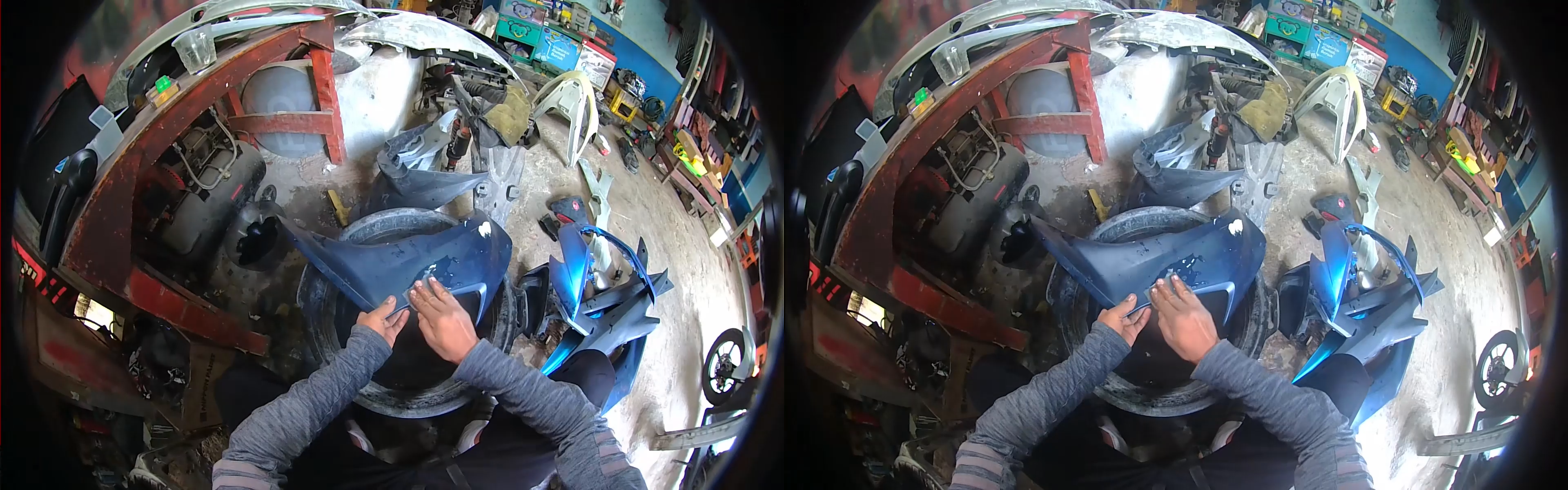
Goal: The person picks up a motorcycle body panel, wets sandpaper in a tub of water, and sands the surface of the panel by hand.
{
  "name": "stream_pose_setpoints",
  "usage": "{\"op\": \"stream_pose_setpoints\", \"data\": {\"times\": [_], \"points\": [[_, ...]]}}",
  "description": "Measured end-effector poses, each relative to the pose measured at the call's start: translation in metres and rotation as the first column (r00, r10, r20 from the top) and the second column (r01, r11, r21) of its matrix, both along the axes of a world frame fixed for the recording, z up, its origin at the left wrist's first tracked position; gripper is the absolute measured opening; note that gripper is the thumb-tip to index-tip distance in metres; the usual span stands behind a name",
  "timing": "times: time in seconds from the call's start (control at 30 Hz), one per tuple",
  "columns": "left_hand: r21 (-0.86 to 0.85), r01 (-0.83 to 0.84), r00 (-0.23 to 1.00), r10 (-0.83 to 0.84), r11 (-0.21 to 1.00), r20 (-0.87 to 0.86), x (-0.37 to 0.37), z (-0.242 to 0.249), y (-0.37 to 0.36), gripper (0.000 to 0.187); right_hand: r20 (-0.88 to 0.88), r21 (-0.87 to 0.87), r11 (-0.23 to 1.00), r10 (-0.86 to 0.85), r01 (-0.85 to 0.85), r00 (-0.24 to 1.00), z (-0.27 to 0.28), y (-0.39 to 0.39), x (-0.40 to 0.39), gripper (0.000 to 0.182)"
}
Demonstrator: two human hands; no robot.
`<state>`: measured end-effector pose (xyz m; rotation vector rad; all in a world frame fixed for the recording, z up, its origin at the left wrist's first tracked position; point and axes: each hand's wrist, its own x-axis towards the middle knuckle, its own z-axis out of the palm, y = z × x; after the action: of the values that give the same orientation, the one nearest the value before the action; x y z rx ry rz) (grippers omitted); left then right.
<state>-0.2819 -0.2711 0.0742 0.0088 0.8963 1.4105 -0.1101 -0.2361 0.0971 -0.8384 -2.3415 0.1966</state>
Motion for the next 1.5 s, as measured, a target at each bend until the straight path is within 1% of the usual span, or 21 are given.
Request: {"op": "stream_pose_setpoints", "data": {"times": [0.07,0.1,0.2,0.27,0.33,0.43,0.47,0.53,0.6,0.7,0.8,0.87,1.0,1.17,1.2,1.27,1.3,1.33,1.4,1.43,1.5], "points": [[-0.004,-0.014,1.0,0.014,1.0,0.001,0.004,0.0,0.0,0.022,0.02,0.043,0.996,-0.085,0.084,0.996,-0.002,0.017,0.008,0.039],[-0.006,-0.035,0.999,0.035,0.999,0.006,0.007,-0.002,-0.001,0.022,0.005,-0.021,0.985,-0.168,0.168,0.986,-0.002,0.028,0.008,0.04],[-0.018,-0.058,0.998,0.058,0.998,0.016,0.01,-0.004,0.002,0.02,-0.006,0.001,0.994,-0.107,0.107,0.994,-0.005,0.014,0.004,0.04],[-0.018,-0.047,0.999,0.047,0.999,0.002,0.01,0.006,-0.004,0.017,-0.034,-0.095,0.995,-0.017,0.014,0.999,0.0,-0.009,0.001,0.04],[-0.016,-0.034,0.999,0.034,0.999,-0.006,0.01,0.009,-0.004,0.015,-0.038,-0.094,0.995,-0.044,0.041,0.998,-0.001,0.004,0.007,0.04],[0.013,-0.015,0.999,0.015,1.0,0.031,0.01,-0.002,-0.005,0.013,-0.061,-0.129,0.976,-0.186,0.177,0.981,-0.001,0.03,0.009,0.039],[0.017,-0.017,0.999,0.016,1.0,0.034,0.011,-0.004,-0.003,0.013,-0.06,-0.124,0.976,-0.184,0.176,0.981,-0.002,0.024,0.009,0.039],[0.021,-0.029,0.999,0.029,0.999,0.024,0.01,-0.001,-0.003,0.017,0.013,-0.094,0.995,-0.016,0.017,1.0,0.003,-0.008,0.001,0.039],[0.007,-0.036,0.999,0.036,0.999,0.011,0.011,0.001,-0.004,0.017,-0.025,-0.104,0.994,0.028,-0.031,0.999,0.001,-0.011,0.004,0.04],[-0.015,-0.035,0.999,0.035,0.999,0.004,0.013,-0.002,-0.003,0.016,0.0,-0.092,0.976,-0.199,0.199,0.98,0.001,0.029,0.01,0.039],[0.004,-0.019,1.0,0.019,1.0,0.0,0.011,-0.008,0.002,0.015,0.047,-0.04,0.989,-0.143,0.145,0.989,-0.002,0.013,0.004,0.039],[0.02,-0.01,1.0,0.01,1.0,-0.008,0.009,-0.008,0.0,0.014,0.014,-0.055,0.998,-0.027,0.028,1.0,-0.007,-0.007,0.005,0.04],[-0.008,-0.023,1.0,0.023,1.0,-0.014,0.013,-0.005,-0.003,0.011,0.019,-0.064,0.976,-0.206,0.207,0.978,0.0,0.035,0.011,0.039],[0.027,-0.015,1.0,0.015,1.0,0.013,0.008,-0.005,-0.001,0.009,0.006,-0.064,0.996,-0.056,0.057,0.998,-0.005,0.001,0.007,0.038],[0.014,-0.023,1.0,0.023,1.0,-0.003,0.01,0.003,-0.003,0.011,0.007,-0.06,0.997,-0.056,0.056,0.998,-0.005,0.01,0.01,0.038],[-0.008,-0.03,0.999,0.03,1.0,-0.01,0.013,0.002,-0.006,0.013,-0.003,-0.149,0.971,-0.188,0.186,0.982,-0.003,0.032,0.016,0.04],[0.008,-0.02,1.0,0.02,1.0,-0.006,0.011,0.0,-0.004,0.014,0.031,-0.134,0.965,-0.223,0.225,0.974,0.0,0.036,0.015,0.04],[0.027,-0.009,1.0,0.009,1.0,-0.005,0.01,-0.001,-0.001,0.015,0.03,-0.132,0.965,-0.225,0.227,0.974,0.0,0.029,0.015,0.04],[0.009,-0.029,0.999,0.029,1.0,-0.021,0.011,0.004,0.0,0.016,0.075,-0.097,0.991,-0.088,0.095,0.993,0.001,0.002,0.008,0.04],[-0.015,-0.052,0.998,0.051,0.999,-0.032,0.011,0.007,-0.001,0.017,0.047,-0.141,0.989,-0.032,0.039,0.998,-0.002,-0.006,0.009,0.04],[-0.01,-0.047,0.998,0.047,0.999,-0.03,0.01,0.007,0.0,0.019,0.072,-0.097,0.991,-0.081,0.088,0.994,0.002,0.015,0.012,0.041]]}}
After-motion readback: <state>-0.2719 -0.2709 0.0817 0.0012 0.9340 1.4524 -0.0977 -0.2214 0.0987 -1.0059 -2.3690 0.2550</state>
